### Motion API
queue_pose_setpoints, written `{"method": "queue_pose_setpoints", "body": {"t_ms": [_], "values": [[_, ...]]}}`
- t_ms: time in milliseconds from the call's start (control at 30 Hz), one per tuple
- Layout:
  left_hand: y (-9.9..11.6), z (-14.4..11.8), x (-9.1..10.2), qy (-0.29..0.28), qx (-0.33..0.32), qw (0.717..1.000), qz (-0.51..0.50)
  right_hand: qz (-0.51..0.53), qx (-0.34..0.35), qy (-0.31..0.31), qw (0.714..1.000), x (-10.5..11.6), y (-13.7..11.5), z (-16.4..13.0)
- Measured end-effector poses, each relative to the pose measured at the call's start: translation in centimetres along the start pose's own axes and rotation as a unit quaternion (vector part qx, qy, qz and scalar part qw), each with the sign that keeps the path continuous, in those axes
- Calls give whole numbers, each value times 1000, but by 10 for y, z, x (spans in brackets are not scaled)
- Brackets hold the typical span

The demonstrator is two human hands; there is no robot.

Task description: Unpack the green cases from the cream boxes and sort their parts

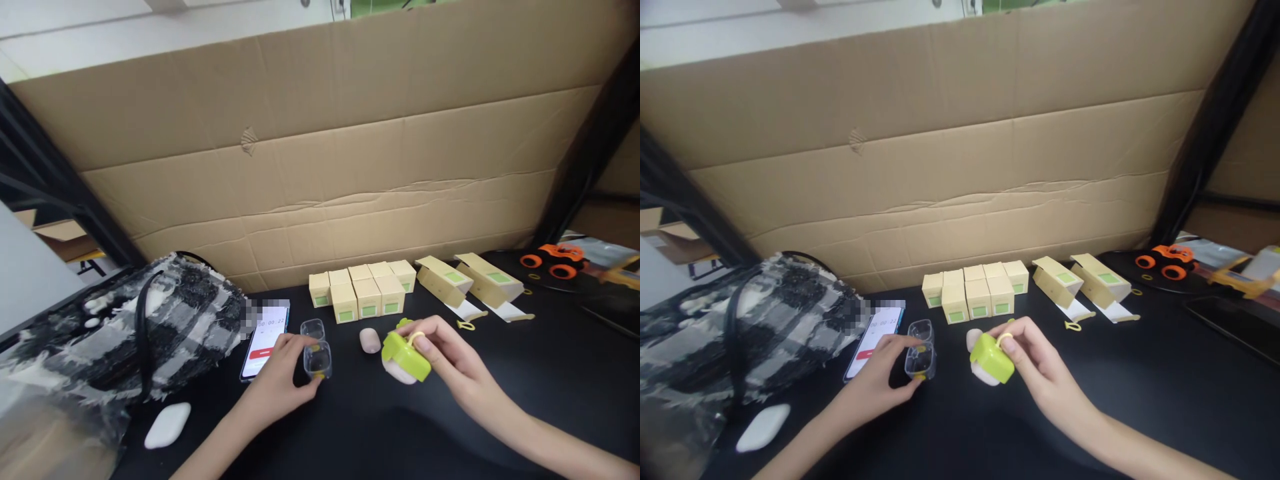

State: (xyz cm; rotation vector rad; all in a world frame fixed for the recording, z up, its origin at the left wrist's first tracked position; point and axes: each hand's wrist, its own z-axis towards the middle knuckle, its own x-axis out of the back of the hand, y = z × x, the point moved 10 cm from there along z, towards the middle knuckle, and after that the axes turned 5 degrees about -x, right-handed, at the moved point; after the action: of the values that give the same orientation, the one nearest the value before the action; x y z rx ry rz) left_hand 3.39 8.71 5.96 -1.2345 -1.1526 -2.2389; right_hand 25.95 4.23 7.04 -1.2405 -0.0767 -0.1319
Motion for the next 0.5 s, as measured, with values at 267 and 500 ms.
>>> {"method": "queue_pose_setpoints", "body": {"t_ms": [267, 500], "values": [[17, -7, -17, -1, 54, 983, -174, 44, -24, -44, 998, -17, 12, -6], [61, -28, -145, -248, 119, 753, -597, 8, 33, -165, 986, -50, 8, -21]]}}
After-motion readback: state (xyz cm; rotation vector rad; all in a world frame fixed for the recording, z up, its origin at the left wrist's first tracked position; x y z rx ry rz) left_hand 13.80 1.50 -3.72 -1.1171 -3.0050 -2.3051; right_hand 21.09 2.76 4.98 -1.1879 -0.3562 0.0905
